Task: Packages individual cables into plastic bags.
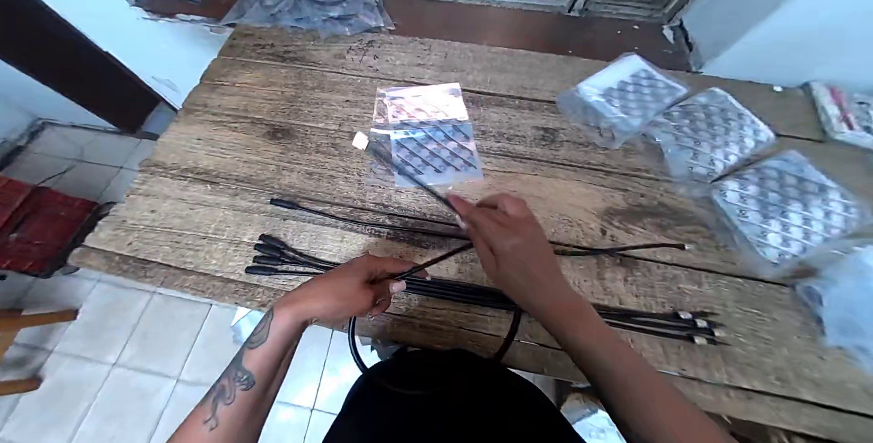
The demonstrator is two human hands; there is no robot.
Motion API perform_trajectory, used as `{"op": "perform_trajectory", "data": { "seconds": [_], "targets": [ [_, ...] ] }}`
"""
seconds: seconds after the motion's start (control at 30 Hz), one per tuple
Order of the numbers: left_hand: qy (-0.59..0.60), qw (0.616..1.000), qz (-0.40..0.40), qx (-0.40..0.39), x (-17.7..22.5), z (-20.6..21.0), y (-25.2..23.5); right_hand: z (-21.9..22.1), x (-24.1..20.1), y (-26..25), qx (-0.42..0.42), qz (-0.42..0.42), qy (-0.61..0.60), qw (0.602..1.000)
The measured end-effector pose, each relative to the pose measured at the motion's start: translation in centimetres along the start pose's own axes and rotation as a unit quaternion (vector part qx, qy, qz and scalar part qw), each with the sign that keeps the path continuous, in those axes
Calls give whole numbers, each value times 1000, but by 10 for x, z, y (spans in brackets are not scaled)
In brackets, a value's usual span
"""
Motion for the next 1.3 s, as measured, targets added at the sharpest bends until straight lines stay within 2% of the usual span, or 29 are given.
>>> {"op": "perform_trajectory", "data": {
  "seconds": [0.07,0.13,0.2,0.3,0.33,0.4,0.47,0.5,0.53,0.6,0.67,0.77,0.83,0.93,1.0,1.1,1.2,1.3],
  "targets": [
    [27,998,26,57,-2,2,-3,11,-1,16,-39,-18,-18,999],
    [123,982,23,144,-16,11,-8,17,-2,38,-66,17,-37,997],
    [237,946,27,222,-46,36,-16,17,-1,61,-75,46,-17,996],
    [330,875,109,336,-71,92,-39,12,-13,86,-130,103,18,986],
    [350,850,125,372,-64,102,-48,9,-21,91,-156,133,-5,979],
    [394,810,101,421,-34,105,-64,6,-34,98,-196,196,-94,956],
    [420,799,78,423,0,101,-82,8,-38,100,-214,257,-160,929],
    [405,815,75,406,13,98,-91,12,-38,103,-202,294,-178,917],
    [359,848,73,382,21,90,-100,18,-36,106,-165,328,-187,911],
    [151,930,66,328,27,50,-119,22,-22,112,-79,384,-184,901],
    [-57,950,56,301,27,-12,-139,14,1,117,-59,401,-113,907],
    [-146,930,94,323,1,-93,-191,-1,29,128,-91,387,5,918],
    [-137,913,142,357,-16,-109,-218,-6,36,129,-101,383,16,918],
    [-126,881,164,425,-19,-102,-232,-3,36,114,-107,367,9,924],
    [-138,876,164,433,-6,-98,-225,-2,36,100,-117,362,6,925],
    [-225,861,167,425,18,-93,-199,-2,34,88,-134,354,20,925],
    [-297,823,197,443,-3,-86,-184,-7,21,77,-160,320,-15,934],
    [-370,768,236,467,-28,-46,-161,-3,7,57,-179,279,-44,942]
  ]
}}
Point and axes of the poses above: each hand's wrist, its own y-axis away from the middle knuckle, its own z-axis out of the palm, x = y × z, the point moved 1 cm from there along -y, towards the middle knuckle, and after that the axes turned 12 degrees about -z, right-handed, at the moved point
